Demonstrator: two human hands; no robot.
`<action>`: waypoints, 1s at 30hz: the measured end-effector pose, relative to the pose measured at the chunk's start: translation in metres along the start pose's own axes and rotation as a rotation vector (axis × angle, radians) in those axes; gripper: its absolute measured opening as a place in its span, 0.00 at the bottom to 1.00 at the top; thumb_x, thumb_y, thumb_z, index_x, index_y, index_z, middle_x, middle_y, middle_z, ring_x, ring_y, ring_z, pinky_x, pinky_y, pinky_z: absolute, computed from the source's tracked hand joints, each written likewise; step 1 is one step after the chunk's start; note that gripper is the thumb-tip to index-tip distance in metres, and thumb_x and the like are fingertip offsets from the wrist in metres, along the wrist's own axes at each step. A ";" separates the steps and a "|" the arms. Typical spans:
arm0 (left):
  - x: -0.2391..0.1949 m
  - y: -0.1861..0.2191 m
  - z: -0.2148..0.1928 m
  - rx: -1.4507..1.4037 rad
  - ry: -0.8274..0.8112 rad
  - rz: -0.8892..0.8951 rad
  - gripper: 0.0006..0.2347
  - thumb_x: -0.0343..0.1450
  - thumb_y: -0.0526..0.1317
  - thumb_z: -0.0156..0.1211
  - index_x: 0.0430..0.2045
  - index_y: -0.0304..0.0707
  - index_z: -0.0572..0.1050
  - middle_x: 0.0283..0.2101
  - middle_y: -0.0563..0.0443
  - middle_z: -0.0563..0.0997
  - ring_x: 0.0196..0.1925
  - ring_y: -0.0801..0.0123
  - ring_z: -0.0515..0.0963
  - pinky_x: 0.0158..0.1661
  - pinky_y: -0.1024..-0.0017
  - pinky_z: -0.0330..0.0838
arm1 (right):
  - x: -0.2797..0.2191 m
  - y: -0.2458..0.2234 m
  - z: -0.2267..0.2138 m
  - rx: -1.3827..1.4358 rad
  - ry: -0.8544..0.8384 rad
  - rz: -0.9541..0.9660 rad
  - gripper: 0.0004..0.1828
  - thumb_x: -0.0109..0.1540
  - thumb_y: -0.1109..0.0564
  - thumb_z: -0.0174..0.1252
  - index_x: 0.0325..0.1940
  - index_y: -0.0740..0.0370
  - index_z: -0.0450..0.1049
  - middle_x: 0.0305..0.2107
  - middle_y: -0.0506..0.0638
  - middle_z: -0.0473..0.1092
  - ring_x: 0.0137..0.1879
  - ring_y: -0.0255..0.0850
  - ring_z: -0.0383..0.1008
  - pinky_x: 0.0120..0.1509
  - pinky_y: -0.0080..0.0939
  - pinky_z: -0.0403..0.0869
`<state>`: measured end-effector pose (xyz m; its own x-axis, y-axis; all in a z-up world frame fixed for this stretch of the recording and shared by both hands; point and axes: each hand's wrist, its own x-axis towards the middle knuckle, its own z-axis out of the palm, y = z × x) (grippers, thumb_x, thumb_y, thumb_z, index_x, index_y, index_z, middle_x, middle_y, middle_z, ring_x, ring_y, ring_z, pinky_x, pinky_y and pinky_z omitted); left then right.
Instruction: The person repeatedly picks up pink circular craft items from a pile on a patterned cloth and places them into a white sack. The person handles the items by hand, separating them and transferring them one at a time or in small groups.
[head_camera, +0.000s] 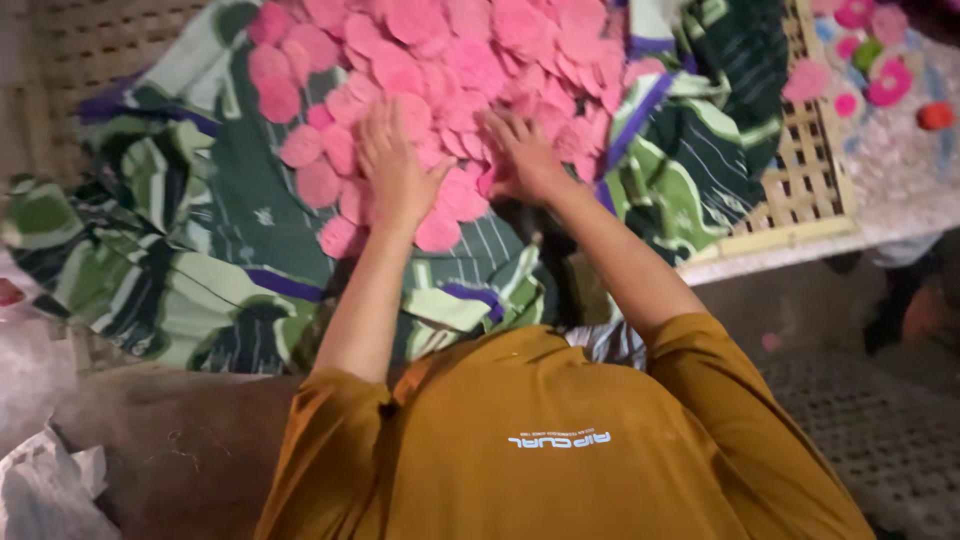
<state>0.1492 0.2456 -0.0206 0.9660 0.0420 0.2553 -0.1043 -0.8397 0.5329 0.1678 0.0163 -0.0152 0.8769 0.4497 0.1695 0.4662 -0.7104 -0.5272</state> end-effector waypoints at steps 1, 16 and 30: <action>0.010 -0.006 0.003 -0.035 0.067 0.064 0.51 0.58 0.48 0.82 0.72 0.39 0.49 0.74 0.31 0.52 0.75 0.37 0.48 0.69 0.40 0.45 | 0.007 0.002 0.004 -0.045 -0.067 0.072 0.64 0.36 0.54 0.82 0.72 0.59 0.58 0.65 0.61 0.59 0.60 0.68 0.61 0.64 0.65 0.64; 0.089 -0.049 0.023 -0.264 0.036 0.406 0.24 0.71 0.37 0.62 0.65 0.39 0.67 0.61 0.44 0.75 0.60 0.47 0.75 0.60 0.55 0.70 | -0.056 0.040 -0.024 1.364 0.082 0.578 0.16 0.66 0.56 0.63 0.56 0.64 0.74 0.44 0.49 0.74 0.48 0.39 0.75 0.52 0.41 0.73; 0.039 0.051 0.043 -1.347 -0.473 -0.267 0.24 0.77 0.46 0.56 0.69 0.42 0.62 0.65 0.50 0.72 0.52 0.72 0.75 0.41 0.74 0.76 | -0.107 0.011 -0.048 1.909 0.324 0.300 0.24 0.68 0.47 0.57 0.64 0.63 0.70 0.54 0.53 0.74 0.63 0.47 0.75 0.75 0.52 0.74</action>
<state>0.1915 0.1812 -0.0187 0.9503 -0.2898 -0.1138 0.2060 0.3111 0.9278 0.0852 -0.0657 0.0009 0.9790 0.1884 -0.0781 -0.1979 0.7854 -0.5865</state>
